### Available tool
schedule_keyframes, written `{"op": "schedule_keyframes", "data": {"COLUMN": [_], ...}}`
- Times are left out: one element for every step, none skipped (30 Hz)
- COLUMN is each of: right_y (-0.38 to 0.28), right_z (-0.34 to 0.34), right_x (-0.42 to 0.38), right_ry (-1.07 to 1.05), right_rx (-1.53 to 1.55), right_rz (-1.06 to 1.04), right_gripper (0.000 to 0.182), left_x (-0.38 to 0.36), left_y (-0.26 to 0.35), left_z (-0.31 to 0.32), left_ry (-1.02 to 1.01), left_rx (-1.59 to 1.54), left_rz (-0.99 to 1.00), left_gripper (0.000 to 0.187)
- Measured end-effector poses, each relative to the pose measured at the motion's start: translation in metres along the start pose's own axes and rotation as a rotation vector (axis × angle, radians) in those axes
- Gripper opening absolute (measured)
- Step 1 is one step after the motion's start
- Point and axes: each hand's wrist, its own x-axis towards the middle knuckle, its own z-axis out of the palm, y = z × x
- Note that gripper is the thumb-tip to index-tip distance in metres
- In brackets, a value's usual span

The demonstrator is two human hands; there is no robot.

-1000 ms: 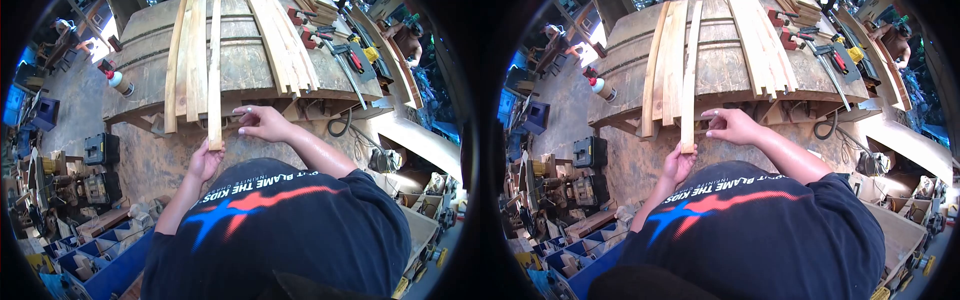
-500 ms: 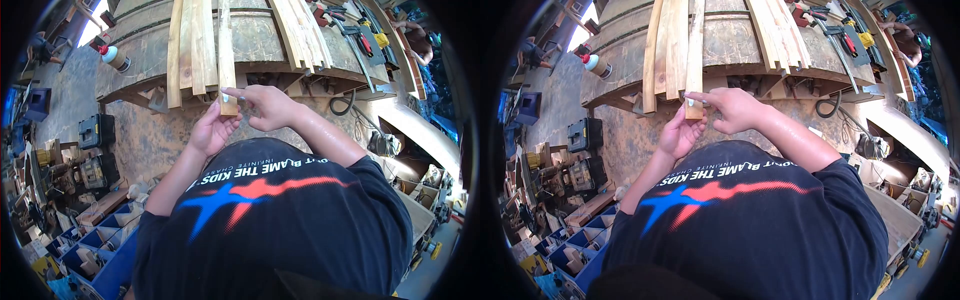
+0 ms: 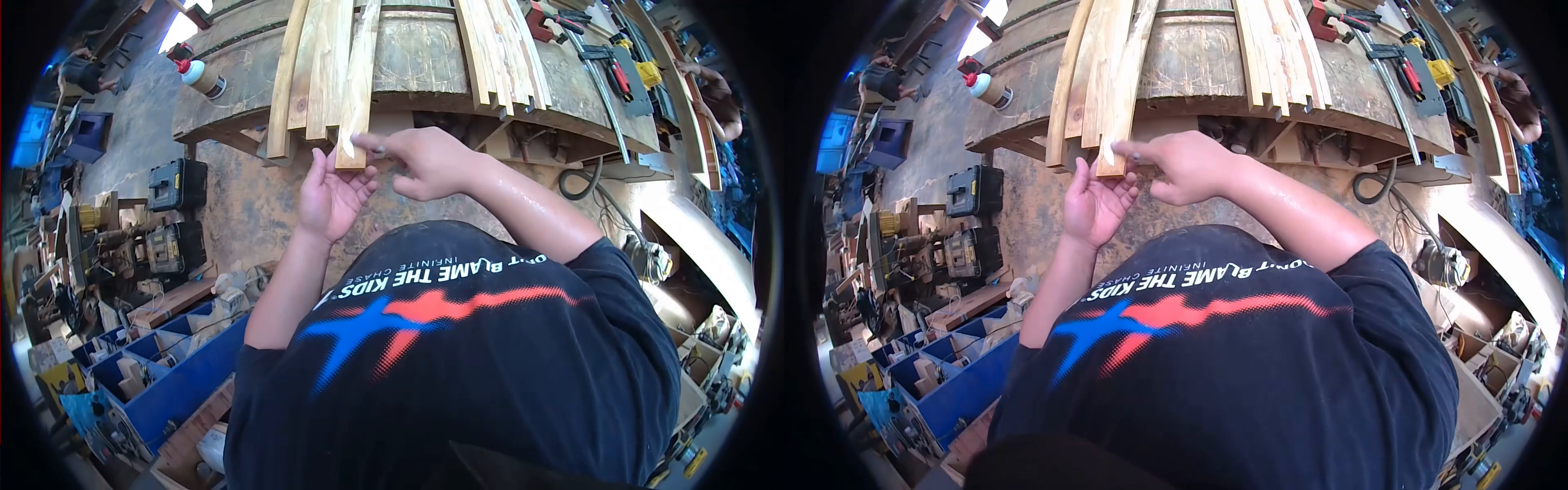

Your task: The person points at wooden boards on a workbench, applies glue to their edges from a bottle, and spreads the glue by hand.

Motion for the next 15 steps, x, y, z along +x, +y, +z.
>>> {"op": "schedule_keyframes", "data": {"right_y": [-0.005,-0.003,-0.001,-0.001,-0.005,-0.003,-0.005,-0.006,-0.005,-0.002,0.001,0.0,-0.001,-0.003,-0.005], "right_z": [-0.009,-0.01,-0.013,-0.016,-0.018,-0.013,-0.014,-0.017,-0.015,-0.012,-0.009,-0.007,-0.007,-0.006,-0.006], "right_x": [-0.002,-0.006,-0.01,-0.012,-0.014,-0.011,-0.007,-0.003,-0.004,-0.009,-0.016,-0.02,-0.023,-0.024,-0.021], "right_ry": [-0.148,-0.188,-0.23,-0.273,-0.2,-0.052,-0.1,-0.147,-0.219,-0.258,-0.298,-0.339,-0.309,-0.268,-0.223], "right_rx": [-0.03,0.003,0.036,0.065,0.13,0.018,-0.055,-0.129,-0.19,-0.15,-0.107,-0.063,-0.043,-0.066,-0.092], "right_rz": [0.038,-0.029,-0.096,-0.167,-0.087,-0.094,0.001,0.094,0.086,-0.024,-0.133,-0.243,-0.26,-0.162,-0.062], "right_gripper": [0.068,0.066,0.064,0.063,0.058,0.058,0.058,0.058,0.063,0.067,0.072,0.077,0.077,0.076,0.074], "left_x": [0.001,0.0,-0.001,0.0,0.0,0.001,0.003,0.004,0.005,0.005,0.005,0.004,0.004,0.002,0.001], "left_y": [-0.003,-0.008,-0.012,-0.014,-0.017,-0.02,-0.022,-0.024,-0.027,-0.029,-0.029,-0.03,-0.03,-0.032,-0.034], "left_z": [0.002,0.003,0.008,0.016,0.021,0.016,0.009,0.003,0.007,0.006,0.003,0.004,0.004,0.005,0.006], "left_ry": [0.007,0.018,0.05,0.08,0.111,0.078,0.042,0.005,0.13,0.092,0.055,0.02,0.045,0.071,0.095], "left_rx": [0.006,0.006,0.018,0.029,0.038,0.034,0.032,0.03,0.085,0.087,0.087,0.085,0.111,0.075,0.042], "left_rz": [0.021,0.04,0.043,0.049,0.053,0.053,0.052,0.051,0.062,0.064,0.064,0.066,0.068,0.067,0.064], "left_gripper": [0.068,0.071,0.074,0.077,0.08,0.082,0.084,0.085,0.093,0.094,0.095,0.096,0.098,0.099,0.099]}}
